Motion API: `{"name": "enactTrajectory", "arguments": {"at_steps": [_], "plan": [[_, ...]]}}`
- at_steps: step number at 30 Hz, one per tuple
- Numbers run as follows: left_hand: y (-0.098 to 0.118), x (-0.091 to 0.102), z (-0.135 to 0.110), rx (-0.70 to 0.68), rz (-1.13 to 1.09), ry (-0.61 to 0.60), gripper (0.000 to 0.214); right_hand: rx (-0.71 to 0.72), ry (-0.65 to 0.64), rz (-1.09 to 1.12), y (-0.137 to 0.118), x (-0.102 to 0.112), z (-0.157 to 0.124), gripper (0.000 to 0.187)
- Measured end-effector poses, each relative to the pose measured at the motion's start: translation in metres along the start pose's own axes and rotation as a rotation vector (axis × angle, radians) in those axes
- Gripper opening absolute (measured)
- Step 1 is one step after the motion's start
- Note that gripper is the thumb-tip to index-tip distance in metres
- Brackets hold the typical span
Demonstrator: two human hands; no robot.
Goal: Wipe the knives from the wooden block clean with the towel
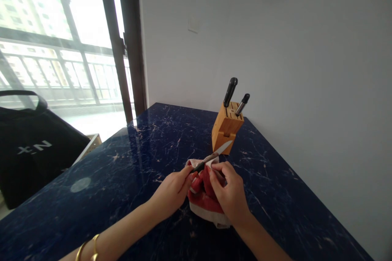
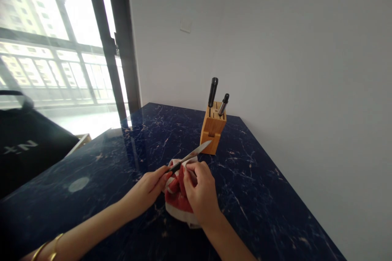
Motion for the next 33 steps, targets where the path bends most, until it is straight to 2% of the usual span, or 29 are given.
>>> {"name": "enactTrajectory", "arguments": {"at_steps": [7,12,17,22,33], "plan": [[-0.0028,-0.0002,-0.0015,0.0,0.085,0.016,0.024,-0.015,-0.003,0.004,-0.0003,-0.0003,0.0,0.009],[-0.0014,-0.0008,-0.0008,-0.011,0.081,-0.032,0.024,0.004,0.01,0.02,-0.0012,0.0005,-0.0001,0.009],[-0.0008,0.0002,-0.0005,0.0,0.085,0.006,0.025,-0.02,-0.004,0.015,-0.0003,0.0004,0.0008,0.009],[-0.0002,-0.0012,-0.0015,-0.007,0.077,-0.031,0.025,-0.009,-0.025,0.034,0.0,0.0002,0.0013,0.01],[0.0015,-0.0005,0.0011,0.019,-0.101,0.092,0.026,-0.011,-0.013,-0.012,0.0019,0.0006,0.0022,0.01]]}}
Point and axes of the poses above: each hand's wrist, its own z-axis towards the middle knuckle, its own x-axis out of the back of the hand, y = z × x, the point moved 1 cm from there along z, towards the middle knuckle, and after that the axes turned 3 degrees about -x, right-handed, at the moved point
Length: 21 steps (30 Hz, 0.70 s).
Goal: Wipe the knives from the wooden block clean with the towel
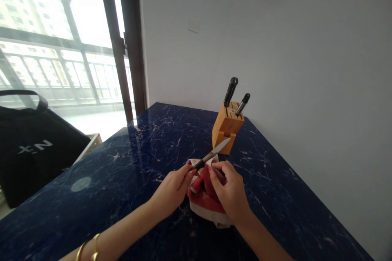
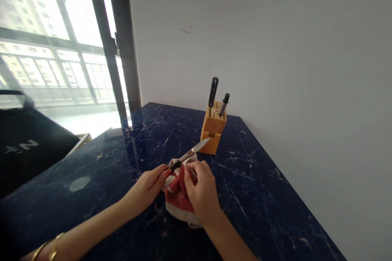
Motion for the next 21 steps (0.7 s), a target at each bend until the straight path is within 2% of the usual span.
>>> {"name": "enactTrajectory", "arguments": {"at_steps": [9,16,21], "plan": [[-0.003,0.0003,-0.0004,-0.009,0.083,-0.023,0.025,-0.001,0.004,-0.003,0.0,0.0004,0.0001,0.009],[-0.0034,-0.0005,-0.003,-0.031,0.209,-0.119,0.023,-0.032,-0.028,0.041,-0.0015,-0.001,-0.0011,0.011],[-0.0021,0.0016,-0.0018,-0.044,0.263,-0.098,0.024,-0.029,-0.021,0.055,-0.0013,-0.0005,-0.0014,0.01]]}}
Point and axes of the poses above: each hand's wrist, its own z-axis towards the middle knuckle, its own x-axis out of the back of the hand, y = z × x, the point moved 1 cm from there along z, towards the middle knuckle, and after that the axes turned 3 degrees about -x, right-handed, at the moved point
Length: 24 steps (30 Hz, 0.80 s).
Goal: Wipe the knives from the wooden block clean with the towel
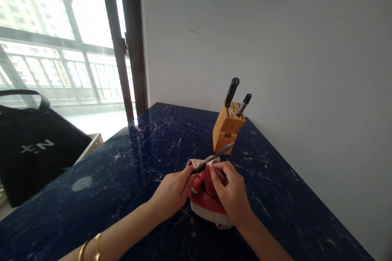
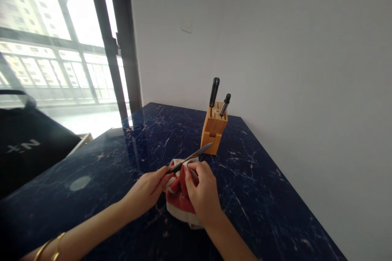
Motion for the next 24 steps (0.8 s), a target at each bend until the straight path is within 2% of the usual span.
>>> {"name": "enactTrajectory", "arguments": {"at_steps": [11,24], "plan": [[-0.0013,-0.003,-0.0012,-0.006,0.051,-0.02,0.023,-0.008,-0.01,0.016,0.002,-0.0012,0.0011,0.009],[-0.0022,-0.0036,-0.0008,0.015,-0.047,0.007,0.023,-0.002,-0.01,-0.016,0.0029,-0.0008,0.0028,0.009]]}}
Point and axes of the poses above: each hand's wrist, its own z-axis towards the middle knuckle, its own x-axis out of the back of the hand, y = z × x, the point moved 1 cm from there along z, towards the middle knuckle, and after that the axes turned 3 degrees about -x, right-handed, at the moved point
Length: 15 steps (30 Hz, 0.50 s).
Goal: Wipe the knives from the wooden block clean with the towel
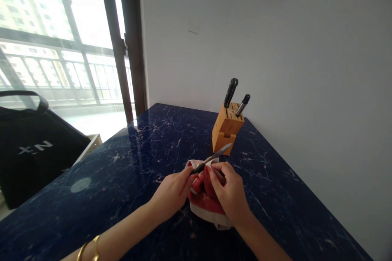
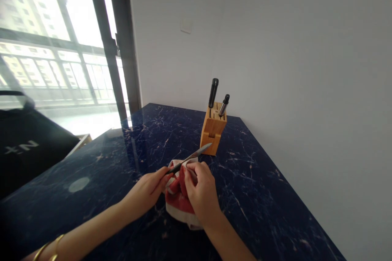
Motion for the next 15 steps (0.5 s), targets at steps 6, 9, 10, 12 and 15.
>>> {"name": "enactTrajectory", "arguments": {"at_steps": [6,9,10,12,15], "plan": [[0.0007,0.0022,0.0021,0.028,-0.111,0.063,0.024,-0.005,0.0,-0.034,0.0003,0.0003,-0.0006,0.009],[0.0018,0.0031,0.0027,0.016,-0.155,0.08,0.023,-0.008,0.005,-0.035,-0.0001,0.0006,-0.0006,0.009],[0.0021,0.0033,0.0028,0.014,-0.163,0.083,0.023,-0.009,0.007,-0.033,-0.0002,0.0006,-0.0005,0.01],[0.0024,0.0036,0.0032,0.016,-0.175,0.09,0.024,-0.01,0.004,-0.03,-0.0003,0.0006,-0.0002,0.01],[0.0031,0.0045,0.0036,0.022,-0.194,0.097,0.024,-0.016,-0.004,-0.03,-0.0006,0.0005,-0.0001,0.01]]}}
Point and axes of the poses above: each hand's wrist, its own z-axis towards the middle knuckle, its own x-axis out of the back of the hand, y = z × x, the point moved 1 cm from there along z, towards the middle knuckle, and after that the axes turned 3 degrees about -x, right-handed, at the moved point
